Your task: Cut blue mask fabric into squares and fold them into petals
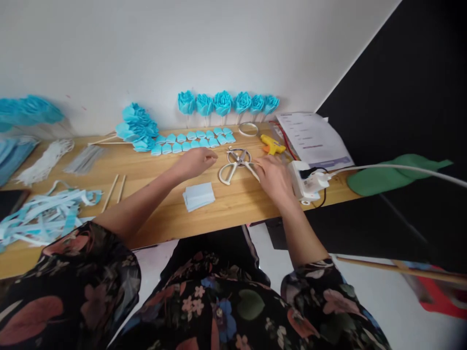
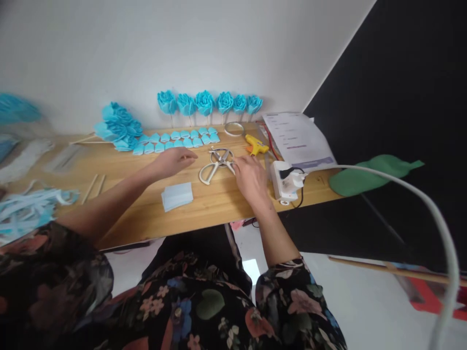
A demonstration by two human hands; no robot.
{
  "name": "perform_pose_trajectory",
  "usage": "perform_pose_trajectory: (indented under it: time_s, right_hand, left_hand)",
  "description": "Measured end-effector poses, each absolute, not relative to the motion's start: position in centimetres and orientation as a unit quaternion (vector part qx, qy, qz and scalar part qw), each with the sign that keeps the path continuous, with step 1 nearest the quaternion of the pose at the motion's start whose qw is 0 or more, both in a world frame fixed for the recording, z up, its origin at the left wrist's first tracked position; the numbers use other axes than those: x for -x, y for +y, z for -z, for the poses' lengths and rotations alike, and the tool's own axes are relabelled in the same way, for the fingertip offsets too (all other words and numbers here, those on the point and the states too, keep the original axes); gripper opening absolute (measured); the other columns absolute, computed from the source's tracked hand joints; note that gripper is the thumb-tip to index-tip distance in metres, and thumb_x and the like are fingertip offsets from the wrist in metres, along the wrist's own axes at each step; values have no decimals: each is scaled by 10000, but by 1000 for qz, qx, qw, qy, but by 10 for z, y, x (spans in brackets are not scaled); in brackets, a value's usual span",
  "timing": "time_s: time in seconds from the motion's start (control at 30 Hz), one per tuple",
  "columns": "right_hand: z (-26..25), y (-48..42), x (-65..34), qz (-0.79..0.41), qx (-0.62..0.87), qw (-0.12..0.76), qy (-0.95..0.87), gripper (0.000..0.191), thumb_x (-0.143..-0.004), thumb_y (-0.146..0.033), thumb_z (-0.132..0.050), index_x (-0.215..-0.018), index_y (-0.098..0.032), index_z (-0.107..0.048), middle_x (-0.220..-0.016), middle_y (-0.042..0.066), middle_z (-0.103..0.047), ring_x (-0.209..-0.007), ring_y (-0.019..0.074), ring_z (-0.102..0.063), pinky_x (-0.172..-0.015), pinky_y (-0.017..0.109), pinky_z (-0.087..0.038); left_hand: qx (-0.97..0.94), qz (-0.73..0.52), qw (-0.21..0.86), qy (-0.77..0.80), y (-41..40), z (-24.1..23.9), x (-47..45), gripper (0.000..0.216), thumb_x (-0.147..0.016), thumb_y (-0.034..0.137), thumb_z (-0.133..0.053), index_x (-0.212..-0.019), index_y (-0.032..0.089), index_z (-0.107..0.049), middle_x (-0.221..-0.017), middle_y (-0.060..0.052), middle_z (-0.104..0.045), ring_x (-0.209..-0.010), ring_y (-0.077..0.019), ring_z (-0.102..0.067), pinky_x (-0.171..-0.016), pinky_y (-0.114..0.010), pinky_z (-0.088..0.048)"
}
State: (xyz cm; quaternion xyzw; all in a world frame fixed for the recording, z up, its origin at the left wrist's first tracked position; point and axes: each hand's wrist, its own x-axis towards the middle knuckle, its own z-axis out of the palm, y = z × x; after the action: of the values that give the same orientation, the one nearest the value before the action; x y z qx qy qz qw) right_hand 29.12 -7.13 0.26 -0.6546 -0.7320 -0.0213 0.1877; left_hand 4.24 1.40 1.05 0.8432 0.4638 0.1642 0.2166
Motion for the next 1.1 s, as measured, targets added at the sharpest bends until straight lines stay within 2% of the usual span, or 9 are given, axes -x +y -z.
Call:
perform_pose_trajectory:
  time_s: [0.13,0.37,0.57,0.77,0.9,1.0,1.1]
  right_hand:
    - [-7,-84,-257,-63,529,224,-816,287,-987,-228,-488,-1175,-227,-706,-1143,82,-719,-1075,246,-624,-929,359,-457]
    - [-9,-62,-195,-58,449,73,-889,212,-970,-251,-558,-1076,-171,-723,-1065,108,-740,-1001,262,-645,-872,367,-429]
    - [-9,-46,-183,-82,468,38,-879,90,-902,-197,-637,-934,-171,-717,-980,108,-747,-927,264,-670,-765,337,-410]
    - [-11,-52,-190,-100,429,115,-890,107,-922,-180,-580,-872,-190,-674,-844,43,-732,-793,193,-650,-787,315,-383]
    - [-20,-44,-194,-156,429,207,-865,103,-916,-179,-574,-924,-209,-673,-821,0,-736,-748,157,-646,-747,270,-397]
    - [-30,-32,-192,-188,437,245,-845,133,-915,-200,-566,-980,-223,-679,-923,6,-761,-828,165,-676,-723,255,-416]
    - [-34,-18,-188,-206,435,288,-828,191,-919,-245,-570,-1082,-248,-670,-955,-3,-767,-853,167,-692,-747,262,-451]
  left_hand:
    - [-835,-130,216,490,3,-25,-20,366,-903,335,-492,-1113,187,-751,-1157,-92,-741,-975,-228,-669,-868,-323,-480]
    - [-835,-129,266,464,-16,-14,3,355,-907,342,-484,-1084,203,-758,-1162,-57,-753,-1056,-220,-665,-931,-307,-475]
    - [-801,-158,324,478,-28,1,22,369,-895,390,-522,-1109,201,-756,-1157,-79,-753,-1058,-265,-669,-946,-327,-467]
    - [-752,-224,412,463,-37,-4,28,461,-905,536,-524,-1099,184,-750,-1045,-89,-771,-993,-266,-677,-904,-335,-482]
    - [-667,-295,539,420,-39,-13,27,510,-899,607,-536,-1096,192,-758,-1185,-115,-732,-1154,-290,-619,-967,-359,-462]
    - [-593,-322,624,393,-34,-11,24,468,-827,540,-673,-1102,166,-735,-1082,-124,-744,-990,-250,-663,-848,-334,-501]
    - [-537,-374,628,421,-29,-5,21,395,-663,358,-829,-961,126,-712,-876,-88,-736,-761,-188,-649,-675,-288,-494]
